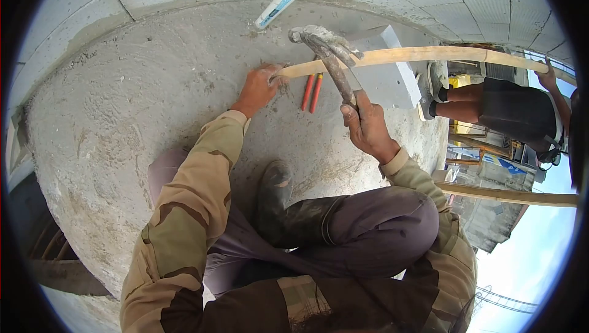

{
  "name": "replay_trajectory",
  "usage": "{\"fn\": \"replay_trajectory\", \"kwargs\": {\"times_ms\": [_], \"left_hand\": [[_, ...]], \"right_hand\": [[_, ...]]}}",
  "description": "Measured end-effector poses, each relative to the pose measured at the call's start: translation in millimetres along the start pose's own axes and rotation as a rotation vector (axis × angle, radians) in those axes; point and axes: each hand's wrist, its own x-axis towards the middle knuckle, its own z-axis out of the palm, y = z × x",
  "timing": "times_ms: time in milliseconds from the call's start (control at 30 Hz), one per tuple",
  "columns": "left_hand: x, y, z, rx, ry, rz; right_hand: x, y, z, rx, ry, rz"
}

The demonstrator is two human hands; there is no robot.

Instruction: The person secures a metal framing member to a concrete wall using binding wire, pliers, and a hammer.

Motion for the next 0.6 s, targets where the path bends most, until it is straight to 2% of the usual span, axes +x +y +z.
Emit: {"fn": "replay_trajectory", "kwargs": {"times_ms": [100,167,233,267,367,400,500,600], "left_hand": [[-1,0,3,0.012,0.009,-0.002],[-3,-5,3,0.030,0.002,-0.021],[-2,-1,2,0.025,-0.006,0.022],[-2,1,4,0.018,-0.012,0.025],[-1,-2,1,0.008,0.008,-0.016],[-1,-5,2,0.021,0.002,0.000],[-1,-7,3,0.040,-0.002,0.025],[-4,-3,3,0.006,-0.010,0.008]], "right_hand": [[10,-2,17,-0.154,-0.106,0.109],[12,-15,8,-0.091,-0.104,0.185],[10,-28,-2,0.003,-0.018,0.131],[7,-24,-1,-0.021,0.049,0.014],[-3,-10,10,0.003,0.042,-0.034],[-1,-4,17,-0.062,-0.026,0.049],[5,0,20,-0.137,-0.101,0.116],[4,-20,9,0.004,-0.016,0.090]]}}
